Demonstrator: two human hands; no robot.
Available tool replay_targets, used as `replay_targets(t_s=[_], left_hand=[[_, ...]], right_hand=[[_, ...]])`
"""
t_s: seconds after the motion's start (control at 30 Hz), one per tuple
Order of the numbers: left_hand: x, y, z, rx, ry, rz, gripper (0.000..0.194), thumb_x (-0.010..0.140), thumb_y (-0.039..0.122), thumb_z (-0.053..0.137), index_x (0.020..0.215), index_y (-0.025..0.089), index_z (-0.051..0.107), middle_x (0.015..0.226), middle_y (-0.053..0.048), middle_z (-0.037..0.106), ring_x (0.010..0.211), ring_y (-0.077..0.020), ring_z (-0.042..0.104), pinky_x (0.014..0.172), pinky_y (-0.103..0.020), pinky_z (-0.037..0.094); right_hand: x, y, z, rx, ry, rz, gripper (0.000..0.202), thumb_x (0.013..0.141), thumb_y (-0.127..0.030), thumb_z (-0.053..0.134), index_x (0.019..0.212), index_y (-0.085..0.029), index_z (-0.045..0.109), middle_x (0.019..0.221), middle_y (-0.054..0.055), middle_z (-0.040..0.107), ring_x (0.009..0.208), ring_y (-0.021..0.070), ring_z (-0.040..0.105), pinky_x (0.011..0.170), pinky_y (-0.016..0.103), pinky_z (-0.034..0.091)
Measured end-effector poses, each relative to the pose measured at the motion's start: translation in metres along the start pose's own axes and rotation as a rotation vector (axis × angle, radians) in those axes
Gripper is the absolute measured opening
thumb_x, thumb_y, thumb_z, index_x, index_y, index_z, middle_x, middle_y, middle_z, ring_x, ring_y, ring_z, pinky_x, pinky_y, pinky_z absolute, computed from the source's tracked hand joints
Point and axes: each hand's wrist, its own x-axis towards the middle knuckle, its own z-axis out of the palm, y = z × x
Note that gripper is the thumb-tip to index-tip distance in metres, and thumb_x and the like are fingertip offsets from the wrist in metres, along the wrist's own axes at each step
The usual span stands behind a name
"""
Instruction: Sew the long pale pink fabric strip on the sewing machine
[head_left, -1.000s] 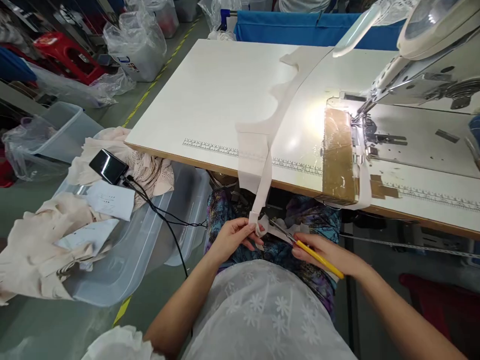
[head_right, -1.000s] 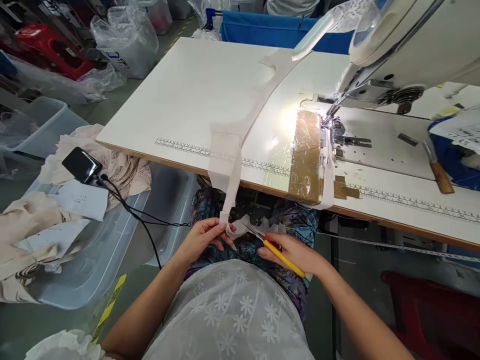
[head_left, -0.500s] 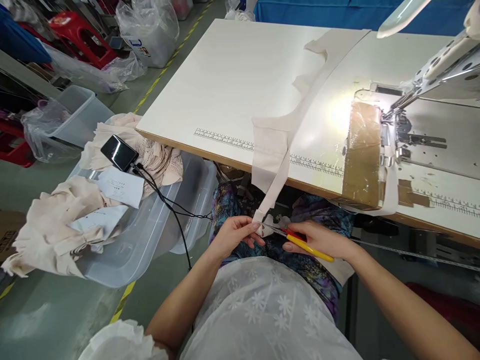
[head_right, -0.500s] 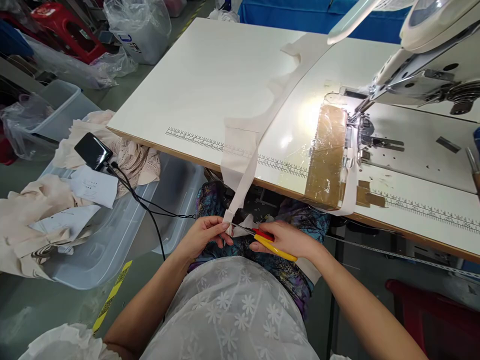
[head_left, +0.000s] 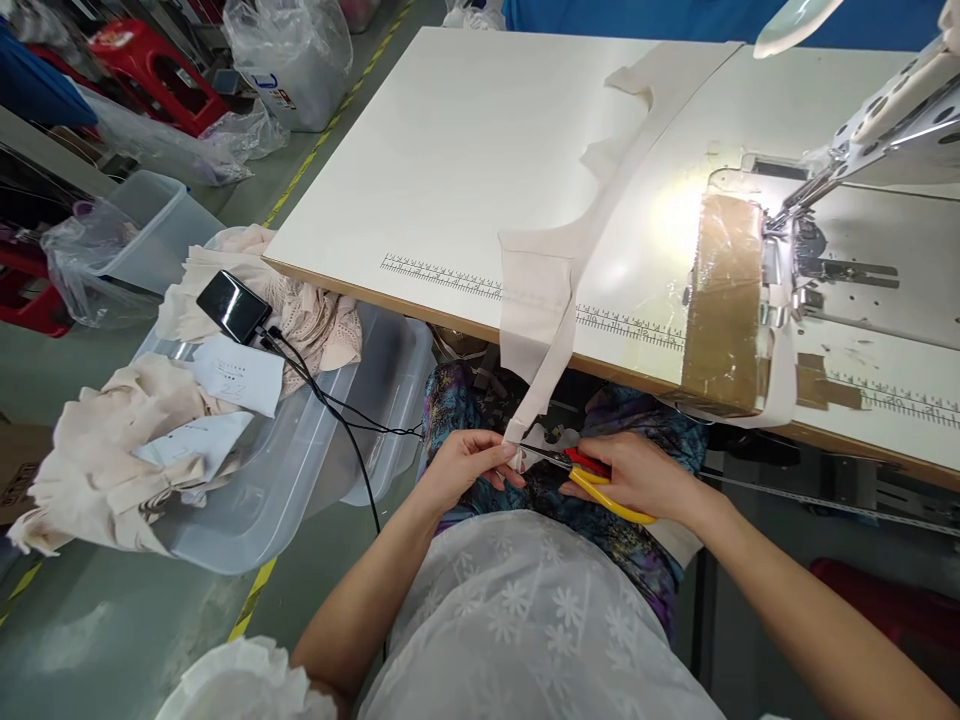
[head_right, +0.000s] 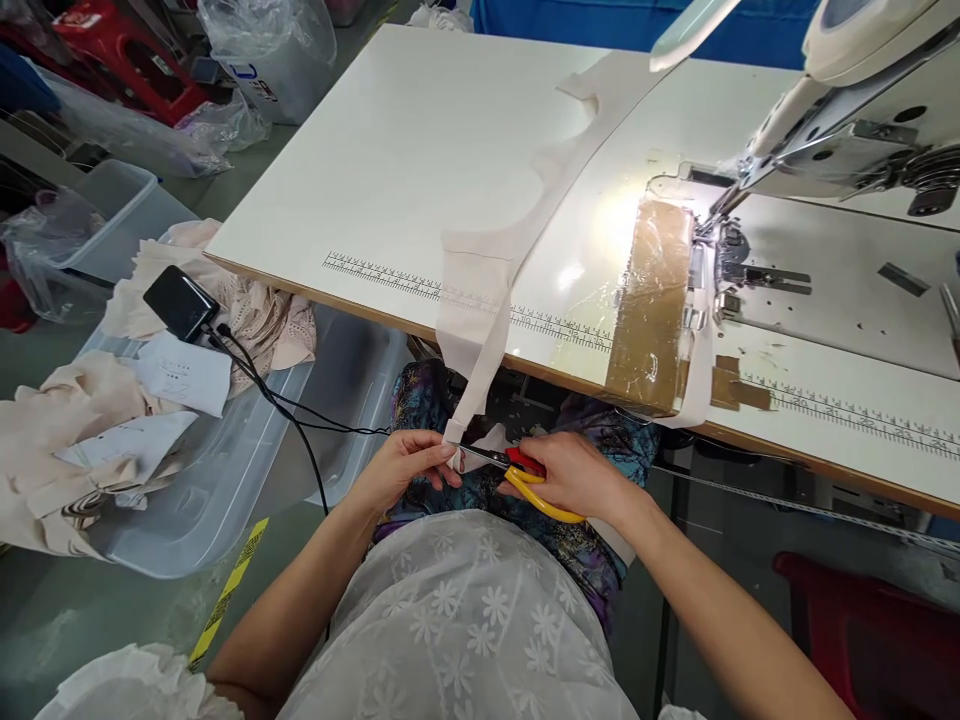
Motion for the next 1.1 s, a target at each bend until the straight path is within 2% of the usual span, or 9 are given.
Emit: replay_targets(t_s=[0.17, 0.3, 0.4, 0.5, 0.6, 0.73, 0.83, 0.97, 1.1], left_hand=[[0.001, 0.001, 0.003, -0.012, -0.001, -0.019, 0.044, 0.062, 0.056, 0.079, 0.068, 0.014, 0.068, 0.061, -0.005, 0.070, 0.058, -0.0150, 0.067, 0.052, -0.020, 0.046], [0.002, -0.001, 0.003, 0.022, -0.009, -0.021, 0.046, 0.066, 0.059, 0.075, 0.069, 0.013, 0.067, 0.064, -0.007, 0.070, 0.062, -0.0164, 0.068, 0.055, -0.022, 0.047], [0.001, 0.001, -0.002, 0.170, 0.008, 0.025, 0.046, 0.074, 0.058, 0.068, 0.085, 0.013, 0.069, 0.072, -0.008, 0.071, 0.062, -0.0164, 0.066, 0.053, -0.023, 0.047], [0.005, 0.010, -0.006, 0.445, 0.248, 0.317, 0.039, 0.082, 0.049, 0.063, 0.102, 0.017, 0.067, 0.091, -0.008, 0.069, 0.061, -0.0125, 0.060, 0.052, -0.023, 0.044], [0.020, 0.023, 0.001, 0.700, 0.513, 0.696, 0.026, 0.090, 0.039, 0.056, 0.103, 0.019, 0.065, 0.101, -0.008, 0.064, 0.079, -0.0155, 0.059, 0.066, -0.026, 0.048], [0.046, 0.033, 0.024, 0.842, 0.545, 0.923, 0.020, 0.092, 0.036, 0.054, 0.094, 0.018, 0.063, 0.098, -0.009, 0.065, 0.097, -0.0220, 0.055, 0.087, -0.035, 0.045], [0.053, 0.026, 0.023, 0.712, 0.495, 0.838, 0.025, 0.093, 0.037, 0.049, 0.080, 0.020, 0.059, 0.083, -0.005, 0.063, 0.084, -0.0190, 0.057, 0.079, -0.031, 0.046], [0.038, -0.001, -0.022, 0.479, 0.574, 0.267, 0.018, 0.090, 0.034, 0.050, 0.077, 0.021, 0.053, 0.054, 0.003, 0.052, 0.048, -0.0144, 0.048, 0.049, -0.024, 0.035], [0.009, -0.022, -0.052, 0.467, 0.640, 0.161, 0.009, 0.082, 0.029, 0.058, 0.080, 0.022, 0.053, 0.044, 0.007, 0.040, 0.039, -0.0135, 0.039, 0.044, -0.024, 0.027]], right_hand=[[0.005, -0.006, -0.001, -0.129, 0.068, -0.028, 0.050, 0.083, -0.066, 0.047, 0.058, -0.023, 0.039, 0.055, 0.000, 0.053, 0.046, 0.0121, 0.041, 0.047, 0.026, 0.022], [0.007, -0.003, 0.005, -0.110, 0.086, -0.004, 0.051, 0.084, -0.066, 0.045, 0.056, -0.024, 0.037, 0.051, 0.000, 0.050, 0.042, 0.0114, 0.037, 0.046, 0.026, 0.022], [-0.001, 0.003, 0.011, -0.061, 0.126, 0.007, 0.051, 0.086, -0.067, 0.039, 0.057, -0.024, 0.033, 0.051, -0.001, 0.049, 0.042, 0.0115, 0.035, 0.046, 0.026, 0.022], [-0.017, 0.007, 0.021, 0.040, 0.188, 0.041, 0.052, 0.086, -0.066, 0.038, 0.057, -0.025, 0.028, 0.049, -0.002, 0.043, 0.044, 0.0117, 0.035, 0.046, 0.026, 0.023], [-0.032, 0.008, 0.033, 0.141, 0.225, 0.082, 0.050, 0.086, -0.064, 0.043, 0.058, -0.025, 0.027, 0.049, -0.004, 0.038, 0.045, 0.0114, 0.035, 0.046, 0.024, 0.026], [-0.046, 0.003, 0.046, 0.233, 0.272, 0.103, 0.048, 0.085, -0.061, 0.047, 0.058, -0.025, 0.031, 0.051, -0.005, 0.037, 0.047, 0.0111, 0.035, 0.045, 0.024, 0.028], [-0.058, 0.003, 0.047, 0.274, 0.324, 0.132, 0.049, 0.084, -0.061, 0.050, 0.058, -0.025, 0.030, 0.051, -0.006, 0.037, 0.047, 0.0110, 0.035, 0.045, 0.024, 0.029], [-0.081, 0.016, 0.046, 0.366, 0.393, 0.215, 0.049, 0.082, -0.063, 0.052, 0.058, -0.024, 0.036, 0.051, -0.004, 0.044, 0.048, 0.0113, 0.039, 0.045, 0.024, 0.034], [-0.095, 0.029, 0.046, 0.459, 0.411, 0.276, 0.049, 0.081, -0.066, 0.054, 0.058, -0.023, 0.044, 0.051, -0.004, 0.044, 0.048, 0.0115, 0.039, 0.046, 0.024, 0.037]])
